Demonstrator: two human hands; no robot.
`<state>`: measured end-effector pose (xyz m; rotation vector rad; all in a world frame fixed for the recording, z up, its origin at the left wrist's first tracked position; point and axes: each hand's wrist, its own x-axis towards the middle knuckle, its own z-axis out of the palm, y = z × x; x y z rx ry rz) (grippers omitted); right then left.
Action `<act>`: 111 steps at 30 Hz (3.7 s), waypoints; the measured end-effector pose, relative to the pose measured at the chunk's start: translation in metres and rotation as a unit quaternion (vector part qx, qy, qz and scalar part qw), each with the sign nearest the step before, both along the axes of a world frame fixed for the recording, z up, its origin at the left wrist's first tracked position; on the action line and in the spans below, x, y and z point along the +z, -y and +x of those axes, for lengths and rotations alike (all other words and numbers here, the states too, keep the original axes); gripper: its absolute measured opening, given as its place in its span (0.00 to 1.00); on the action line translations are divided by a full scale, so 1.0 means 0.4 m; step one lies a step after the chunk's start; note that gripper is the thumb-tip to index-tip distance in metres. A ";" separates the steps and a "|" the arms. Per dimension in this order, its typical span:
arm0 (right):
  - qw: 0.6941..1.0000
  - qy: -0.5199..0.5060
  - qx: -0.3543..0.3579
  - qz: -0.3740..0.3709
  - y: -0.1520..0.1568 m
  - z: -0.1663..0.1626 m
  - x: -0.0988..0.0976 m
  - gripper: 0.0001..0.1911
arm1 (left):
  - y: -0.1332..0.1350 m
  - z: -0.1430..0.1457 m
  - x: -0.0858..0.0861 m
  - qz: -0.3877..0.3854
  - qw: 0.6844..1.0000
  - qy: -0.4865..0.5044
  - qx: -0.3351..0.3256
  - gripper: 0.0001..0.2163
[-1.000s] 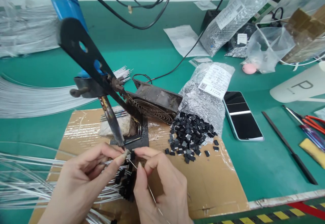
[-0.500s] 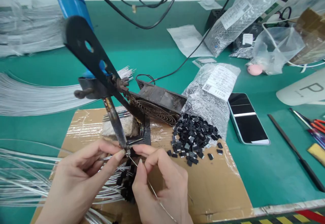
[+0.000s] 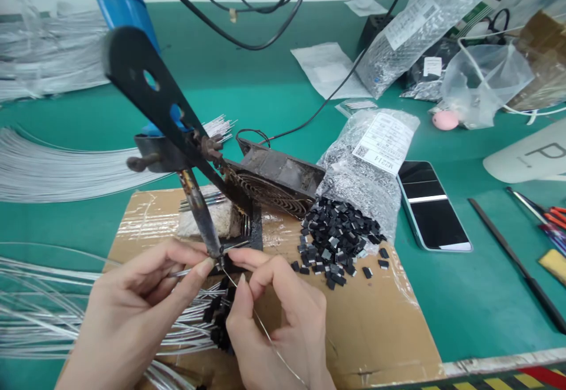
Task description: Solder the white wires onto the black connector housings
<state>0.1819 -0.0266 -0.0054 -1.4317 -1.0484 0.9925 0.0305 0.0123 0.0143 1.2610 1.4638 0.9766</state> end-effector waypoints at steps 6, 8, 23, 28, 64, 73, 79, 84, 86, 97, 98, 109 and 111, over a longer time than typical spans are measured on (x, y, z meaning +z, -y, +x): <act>1.000 -0.010 0.003 -0.005 0.002 -0.002 0.001 0.12 | 0.012 0.017 0.007 -0.023 0.998 0.003 0.050 0.04; 1.000 -0.013 0.007 -0.001 0.002 -0.002 0.000 0.12 | 0.014 0.022 0.010 -0.027 0.997 0.008 0.068 0.05; 1.000 -0.007 0.006 0.008 -0.005 -0.001 0.007 0.12 | 0.010 -0.005 -0.006 0.006 1.000 0.000 0.006 0.06; 1.000 -0.006 0.010 0.013 -0.005 0.001 0.008 0.11 | 0.008 -0.006 -0.007 -0.004 1.000 0.006 0.005 0.05; 0.994 0.084 -0.012 0.075 0.001 -0.008 0.000 0.11 | 0.012 -0.001 0.001 0.014 1.000 -0.005 0.013 0.05; 0.992 0.098 -0.017 0.076 -0.001 -0.008 -0.003 0.10 | 0.010 0.004 -0.005 0.013 1.000 0.006 0.022 0.06; 0.991 0.099 -0.025 0.087 0.000 -0.012 0.001 0.10 | 0.013 0.000 -0.002 0.011 1.000 -0.001 0.008 0.05; 0.991 0.102 -0.021 0.080 0.002 -0.012 0.002 0.10 | 0.015 -0.005 -0.003 0.020 1.000 0.005 -0.002 0.06; 0.992 0.100 -0.021 0.081 0.003 -0.013 0.002 0.10 | 0.015 -0.005 -0.004 0.020 1.000 0.008 -0.004 0.07; 0.990 0.103 -0.016 0.099 0.003 -0.010 -0.011 0.09 | 0.019 0.017 0.002 -0.005 0.999 0.022 0.048 0.05; 0.990 0.105 -0.015 0.098 0.003 -0.009 -0.011 0.09 | 0.018 0.015 0.001 -0.005 0.999 0.021 0.034 0.05; 0.985 0.112 -0.019 0.129 0.000 -0.010 -0.013 0.09 | 0.021 -0.009 -0.015 0.030 0.999 -0.001 -0.011 0.06; 0.983 0.116 -0.025 0.140 0.000 -0.013 -0.016 0.09 | 0.020 -0.010 -0.017 0.032 0.999 0.000 -0.013 0.07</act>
